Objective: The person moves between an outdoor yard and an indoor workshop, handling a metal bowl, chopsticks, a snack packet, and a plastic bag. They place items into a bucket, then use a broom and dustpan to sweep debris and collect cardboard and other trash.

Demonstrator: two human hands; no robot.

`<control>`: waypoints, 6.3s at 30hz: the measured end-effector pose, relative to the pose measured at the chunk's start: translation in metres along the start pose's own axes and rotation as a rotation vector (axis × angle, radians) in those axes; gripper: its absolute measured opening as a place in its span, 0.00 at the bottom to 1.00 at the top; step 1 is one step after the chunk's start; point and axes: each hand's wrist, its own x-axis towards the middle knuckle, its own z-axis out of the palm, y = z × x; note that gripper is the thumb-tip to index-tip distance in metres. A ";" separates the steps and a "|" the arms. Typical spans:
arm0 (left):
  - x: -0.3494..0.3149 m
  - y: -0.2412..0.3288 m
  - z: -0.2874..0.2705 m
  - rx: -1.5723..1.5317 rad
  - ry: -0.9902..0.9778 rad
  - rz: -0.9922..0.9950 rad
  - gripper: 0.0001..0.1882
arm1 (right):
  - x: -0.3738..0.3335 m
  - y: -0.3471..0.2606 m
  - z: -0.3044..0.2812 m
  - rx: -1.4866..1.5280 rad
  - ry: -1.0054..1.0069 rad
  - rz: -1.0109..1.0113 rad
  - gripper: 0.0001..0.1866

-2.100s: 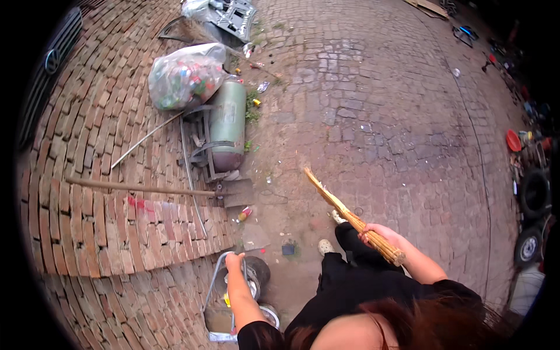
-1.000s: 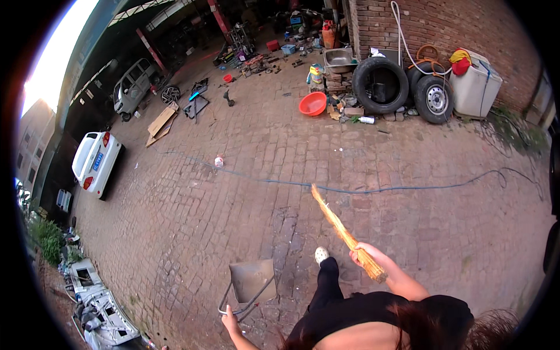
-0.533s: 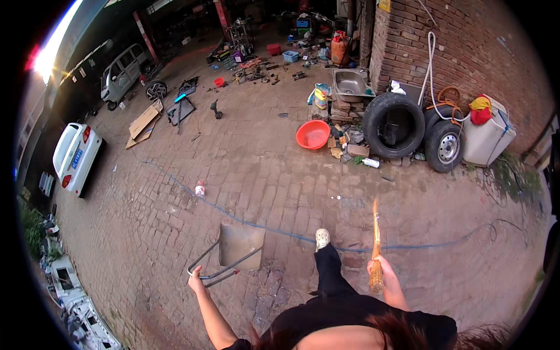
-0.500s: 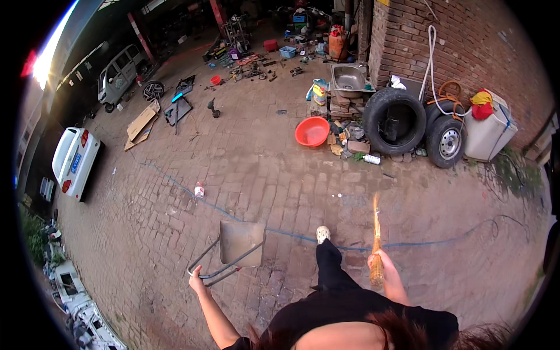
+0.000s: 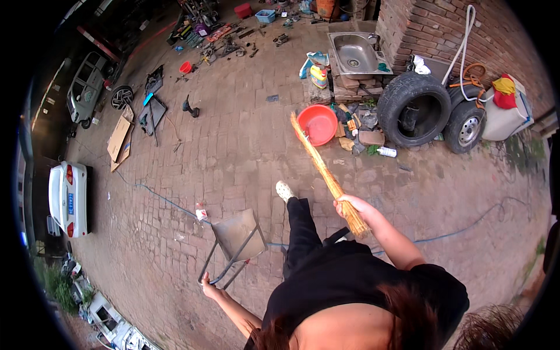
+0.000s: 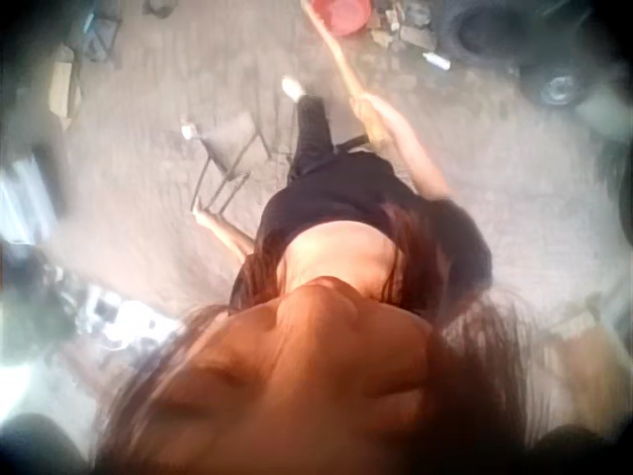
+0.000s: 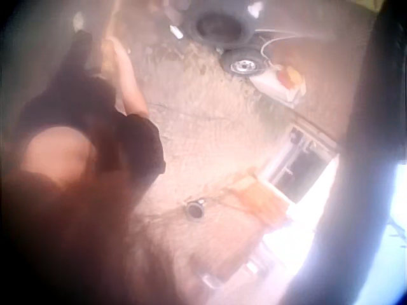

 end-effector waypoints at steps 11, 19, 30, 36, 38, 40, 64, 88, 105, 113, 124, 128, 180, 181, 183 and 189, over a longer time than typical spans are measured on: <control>0.148 0.126 0.414 0.180 -0.265 0.072 0.14 | 0.178 -0.181 0.206 0.196 -0.062 -0.003 0.08; 0.214 0.229 0.717 0.153 -0.455 0.165 0.10 | 0.319 -0.325 0.273 -0.004 0.098 -0.228 0.12; 0.216 0.364 1.089 0.085 -0.642 0.212 0.15 | 0.456 -0.611 0.438 0.394 -0.079 -0.335 0.08; 0.176 0.390 1.328 0.289 -0.795 0.426 0.14 | 0.524 -0.767 0.463 0.401 -0.138 -0.434 0.09; 0.161 0.387 1.423 0.322 -0.917 0.437 0.12 | 0.541 -0.816 0.463 0.384 -0.162 -0.456 0.09; 0.126 0.374 1.513 0.343 -1.049 0.460 0.09 | 0.556 -0.860 0.457 0.401 -0.121 -0.529 0.09; -0.709 0.183 2.118 0.412 -2.051 0.032 0.08 | 0.390 -1.425 0.288 1.014 0.332 -1.158 0.13; -1.493 0.004 2.264 0.643 -2.334 0.017 0.11 | 0.032 -1.850 0.001 1.406 0.357 -1.315 0.08; -1.891 -0.079 2.439 0.591 -1.886 -0.052 0.14 | -0.215 -2.220 -0.369 0.918 0.469 -0.985 0.09; -2.033 -0.127 2.581 0.792 -1.736 0.431 0.15 | -0.299 -2.441 -0.504 0.713 0.638 -0.583 0.09; -2.181 -0.181 2.802 0.522 -1.507 0.266 0.11 | -0.399 -2.694 -0.626 0.310 1.007 -0.685 0.11; -2.223 -0.214 2.884 0.521 -1.423 0.240 0.11 | -0.408 -2.803 -0.719 0.129 1.122 -0.544 0.08; -2.617 -0.549 3.359 0.918 -0.941 0.266 0.20 | -0.338 -3.723 -1.275 -0.728 1.401 -0.088 0.26; -2.608 -0.552 3.357 0.918 -0.944 0.268 0.20 | -0.366 -3.725 -1.213 -0.658 1.242 -0.007 0.26; -2.599 -0.555 3.362 0.927 -0.990 0.270 0.20 | -0.401 -3.662 -1.179 -0.677 1.143 0.077 0.25; -2.604 -0.549 3.369 1.007 -0.955 0.151 0.19 | -0.501 -3.592 -1.052 -0.133 0.852 -0.099 0.21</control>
